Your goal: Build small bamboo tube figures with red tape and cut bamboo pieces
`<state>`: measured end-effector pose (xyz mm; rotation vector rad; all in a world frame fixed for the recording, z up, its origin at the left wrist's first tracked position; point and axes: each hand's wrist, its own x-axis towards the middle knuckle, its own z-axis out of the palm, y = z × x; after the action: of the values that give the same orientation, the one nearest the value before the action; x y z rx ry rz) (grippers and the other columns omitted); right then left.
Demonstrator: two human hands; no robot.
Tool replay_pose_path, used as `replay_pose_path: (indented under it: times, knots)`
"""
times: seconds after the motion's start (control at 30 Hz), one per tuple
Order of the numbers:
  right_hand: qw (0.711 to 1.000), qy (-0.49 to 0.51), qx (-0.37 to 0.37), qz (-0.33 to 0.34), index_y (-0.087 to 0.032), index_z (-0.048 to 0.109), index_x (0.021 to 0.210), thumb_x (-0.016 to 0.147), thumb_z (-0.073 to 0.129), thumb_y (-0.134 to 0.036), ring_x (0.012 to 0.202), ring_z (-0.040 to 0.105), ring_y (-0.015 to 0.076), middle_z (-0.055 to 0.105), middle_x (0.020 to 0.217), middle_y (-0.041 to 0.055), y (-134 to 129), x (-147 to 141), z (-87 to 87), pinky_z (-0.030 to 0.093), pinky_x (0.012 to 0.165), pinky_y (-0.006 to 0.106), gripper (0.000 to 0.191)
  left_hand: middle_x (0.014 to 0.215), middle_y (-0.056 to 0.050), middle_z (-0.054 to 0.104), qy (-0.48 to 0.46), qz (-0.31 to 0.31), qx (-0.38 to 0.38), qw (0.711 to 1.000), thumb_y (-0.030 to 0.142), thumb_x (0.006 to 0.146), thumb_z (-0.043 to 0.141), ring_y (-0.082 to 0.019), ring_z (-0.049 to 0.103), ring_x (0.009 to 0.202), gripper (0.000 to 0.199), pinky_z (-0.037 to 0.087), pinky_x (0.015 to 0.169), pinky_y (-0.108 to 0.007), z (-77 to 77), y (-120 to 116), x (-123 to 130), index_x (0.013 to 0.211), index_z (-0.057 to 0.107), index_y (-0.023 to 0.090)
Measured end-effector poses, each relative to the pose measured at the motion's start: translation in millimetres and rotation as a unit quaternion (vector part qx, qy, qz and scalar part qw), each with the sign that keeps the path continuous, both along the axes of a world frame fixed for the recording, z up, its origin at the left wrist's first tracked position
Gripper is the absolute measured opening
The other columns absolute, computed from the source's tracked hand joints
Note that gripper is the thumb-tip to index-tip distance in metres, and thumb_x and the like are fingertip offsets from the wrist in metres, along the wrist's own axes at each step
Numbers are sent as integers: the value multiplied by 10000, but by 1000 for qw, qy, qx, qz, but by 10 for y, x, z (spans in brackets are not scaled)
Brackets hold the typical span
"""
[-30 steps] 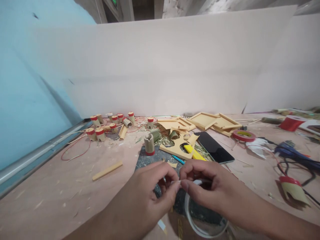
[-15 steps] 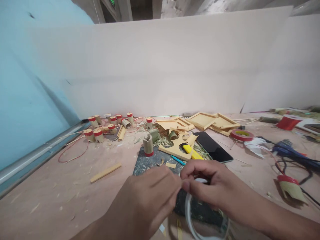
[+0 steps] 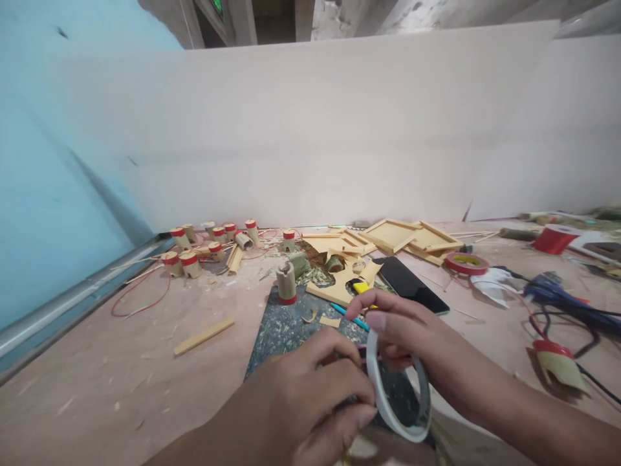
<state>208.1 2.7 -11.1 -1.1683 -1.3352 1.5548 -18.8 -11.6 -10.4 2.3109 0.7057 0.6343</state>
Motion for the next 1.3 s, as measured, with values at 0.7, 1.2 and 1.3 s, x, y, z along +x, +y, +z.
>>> replay_pose_path:
  times: [0.7,1.2,1.3]
  knots:
    - [861,-324,392,-11,-233,808,1080,1011,639,-353,1480,478,407,622,1528,167,78,55,-15,324,1216,595,219,848,87,580,-65,141,44,987,136,921,839,-99,516,712,254,398,637,-200,15,110,-77,820,623,222]
    - [980,-53,137,131,-245,728,929,1037,743,-395,852,604,147,694,907,-25,-77,32,93,482,761,241,186,851,62,598,-18,207,33,978,314,1022,712,-135,575,729,225,429,687,-248,102,115,-75,834,624,227]
    - [987,-27,130,93,-243,684,956,1070,699,-457,821,559,143,626,885,-30,-62,36,64,467,735,237,243,925,23,651,66,241,25,968,303,1093,584,-185,630,829,179,431,737,-291,91,141,-80,946,653,227]
